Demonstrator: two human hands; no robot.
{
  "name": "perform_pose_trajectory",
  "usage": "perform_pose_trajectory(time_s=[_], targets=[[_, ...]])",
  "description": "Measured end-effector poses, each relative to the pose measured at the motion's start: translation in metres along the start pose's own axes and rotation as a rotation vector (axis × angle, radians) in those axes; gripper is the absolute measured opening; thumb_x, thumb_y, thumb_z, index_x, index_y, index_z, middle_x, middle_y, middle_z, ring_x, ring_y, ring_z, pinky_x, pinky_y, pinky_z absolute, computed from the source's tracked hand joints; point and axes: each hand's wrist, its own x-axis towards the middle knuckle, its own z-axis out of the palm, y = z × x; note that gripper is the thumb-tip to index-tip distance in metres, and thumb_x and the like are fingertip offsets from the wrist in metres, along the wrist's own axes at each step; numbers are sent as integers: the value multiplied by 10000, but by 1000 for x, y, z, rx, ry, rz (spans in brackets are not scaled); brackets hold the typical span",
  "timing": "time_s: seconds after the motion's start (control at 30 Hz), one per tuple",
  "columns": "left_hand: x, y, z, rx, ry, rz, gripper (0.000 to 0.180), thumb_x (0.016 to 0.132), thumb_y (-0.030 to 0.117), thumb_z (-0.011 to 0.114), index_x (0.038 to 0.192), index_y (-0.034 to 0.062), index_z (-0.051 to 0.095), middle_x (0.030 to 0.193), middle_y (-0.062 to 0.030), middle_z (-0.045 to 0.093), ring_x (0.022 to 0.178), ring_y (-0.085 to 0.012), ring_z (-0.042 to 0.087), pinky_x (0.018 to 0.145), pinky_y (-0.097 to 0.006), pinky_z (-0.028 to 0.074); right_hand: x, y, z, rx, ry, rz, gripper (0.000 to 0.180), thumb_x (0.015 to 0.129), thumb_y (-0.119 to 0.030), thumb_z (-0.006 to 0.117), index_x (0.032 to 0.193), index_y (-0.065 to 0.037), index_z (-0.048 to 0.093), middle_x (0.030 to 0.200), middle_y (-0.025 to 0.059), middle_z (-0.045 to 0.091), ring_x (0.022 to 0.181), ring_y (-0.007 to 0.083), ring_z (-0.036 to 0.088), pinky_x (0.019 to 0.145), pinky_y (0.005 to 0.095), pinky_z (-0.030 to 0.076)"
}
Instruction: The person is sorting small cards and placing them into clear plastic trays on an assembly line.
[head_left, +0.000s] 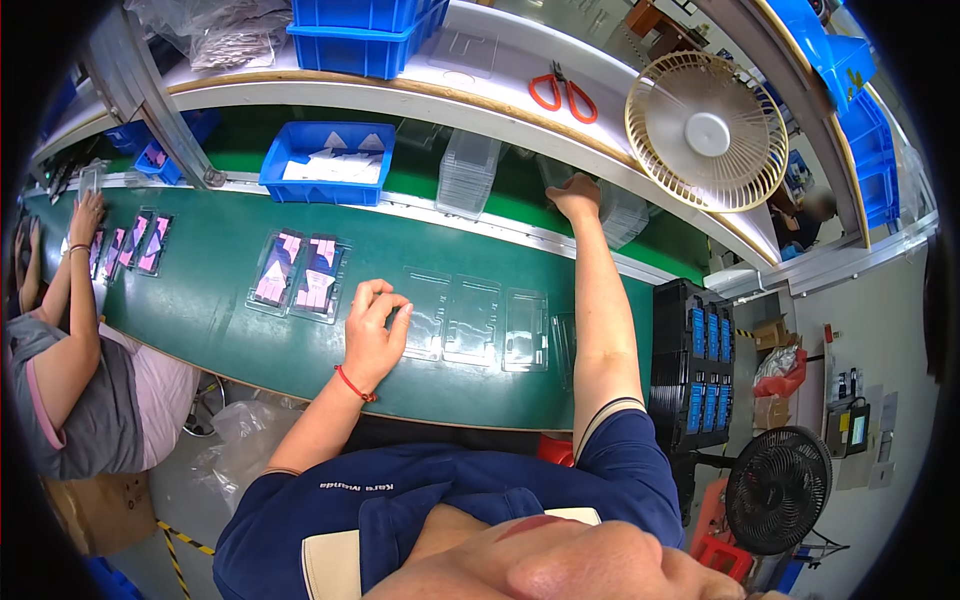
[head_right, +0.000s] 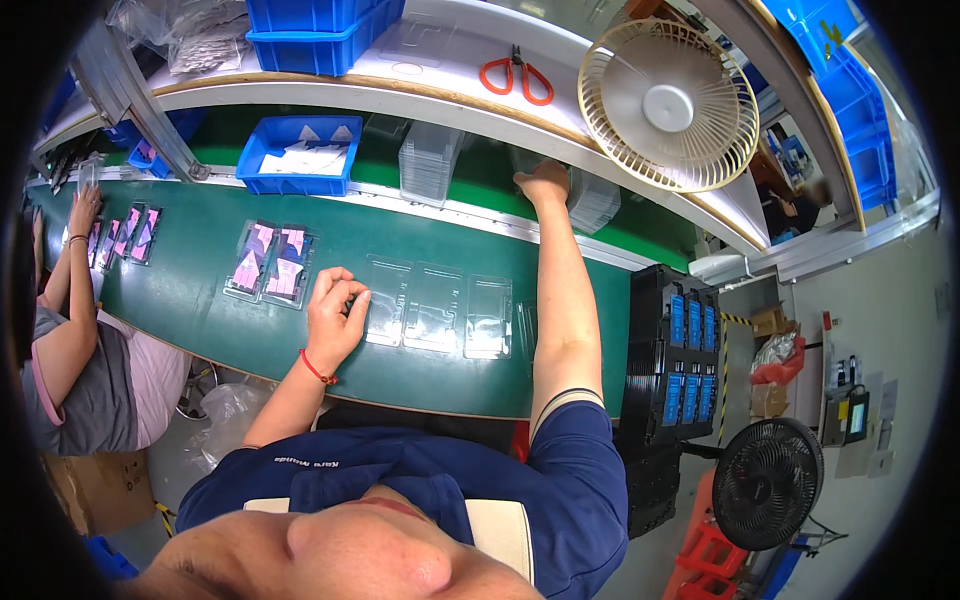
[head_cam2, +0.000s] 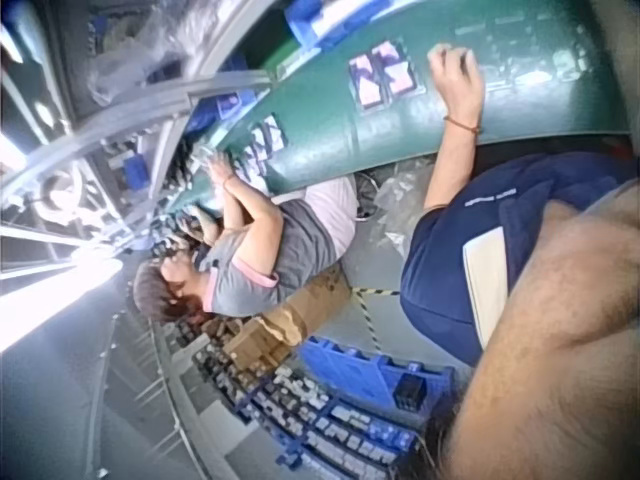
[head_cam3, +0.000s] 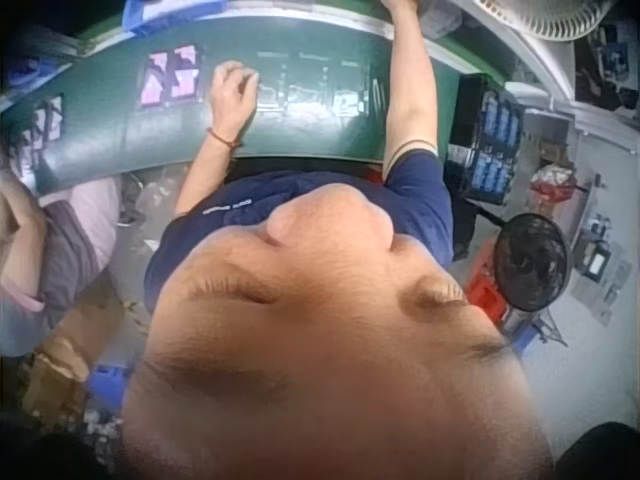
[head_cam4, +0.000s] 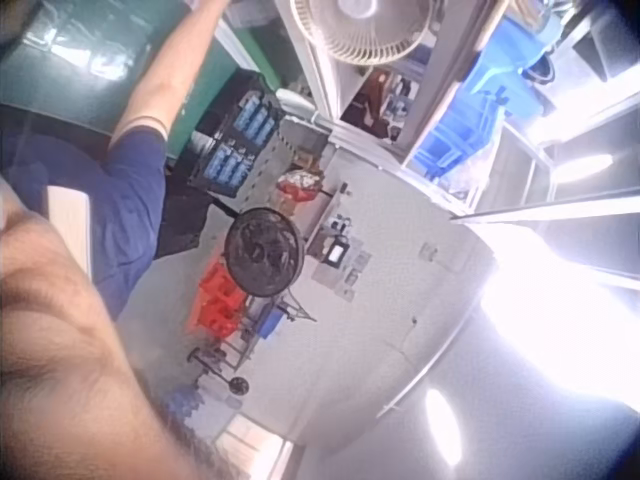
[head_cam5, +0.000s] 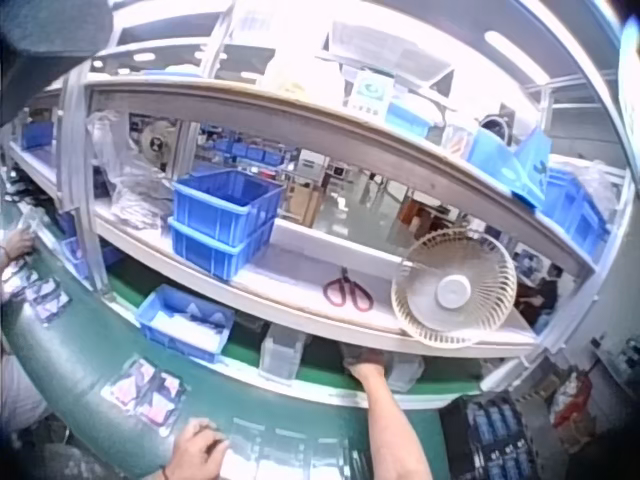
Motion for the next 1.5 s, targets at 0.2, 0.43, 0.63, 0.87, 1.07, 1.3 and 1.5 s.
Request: perform_pose_trajectory(time_s=[0.2, 0.43, 0.63, 0.87, 1.07, 1.3, 1.5], targets=[[-1, 3, 2, -9, -9, 43, 50, 793, 42, 665, 828, 17, 639, 985, -138, 554, 765, -255, 584, 647, -330, 481, -15, 10, -3, -32, 154, -83, 409, 586, -355, 744, 837, -54, 629, 915, 140, 648, 989, 307, 572, 886, 380, 469], [4, 21, 5, 261, -288, 487, 294, 798, 255, 697, 1038, 90, 661, 1218, -109, 566, 1134, -309, 523, 968, -473, 375, -120, -30, -33, 213, 334, -291, 479, 650, -271, 713, 1029, 5, 616, 1182, 272, 508, 1057, 421, 517, 903, 463, 461], [-15, 20, 16, 560, -446, 473, 416, 827, 391, 635, 1132, 109, 646, 1321, -111, 524, 1269, -317, 432, 1041, -586, 272, -261, -70, -30, 268, 166, -361, 519, 710, -328, 685, 1036, 68, 607, 1210, 339, 509, 1039, 451, 540, 883, 482, 472], [-23, 8, -12, 562, -335, 318, 335, 825, 284, 668, 1078, 64, 652, 1319, -127, 531, 1273, -331, 438, 1033, -539, 315, -320, -68, 3, 139, 190, -277, 577, 741, -377, 710, 1066, 87, 602, 1231, 321, 508, 1065, 401, 519, 877, 471, 451], [-21, 8, -14, 553, -334, 304, 332, 841, 275, 658, 1082, 48, 644, 1334, -129, 518, 1284, -328, 425, 1045, -516, 317, -317, -25, -37, 44, 382, -176, 519, 759, -427, 700, 1046, 0, 639, 1187, 242, 552, 1079, 382, 500, 895, 483, 390], [-8, 14, 14, 404, -415, 381, 316, 827, 249, 669, 1055, 31, 645, 1306, -166, 526, 1242, -362, 458, 1036, -505, 340, -296, 124, -16, -71, 308, 237, 661, 886, -530, 513, 1309, -23, 480, 1366, 275, 419, 1322, 429, 315, 1049, 604, 190], [-3, 13, 18, 279, -372, 444, 260, 802, 135, 687, 1025, 7, 644, 1301, -206, 515, 1185, -374, 505, 998, -449, 395, -295, 113, -13, -151, 424, 224, 625, 877, -455, 553, 1327, -32, 461, 1316, 250, 468, 1255, 366, 417, 1027, 548, 262]])
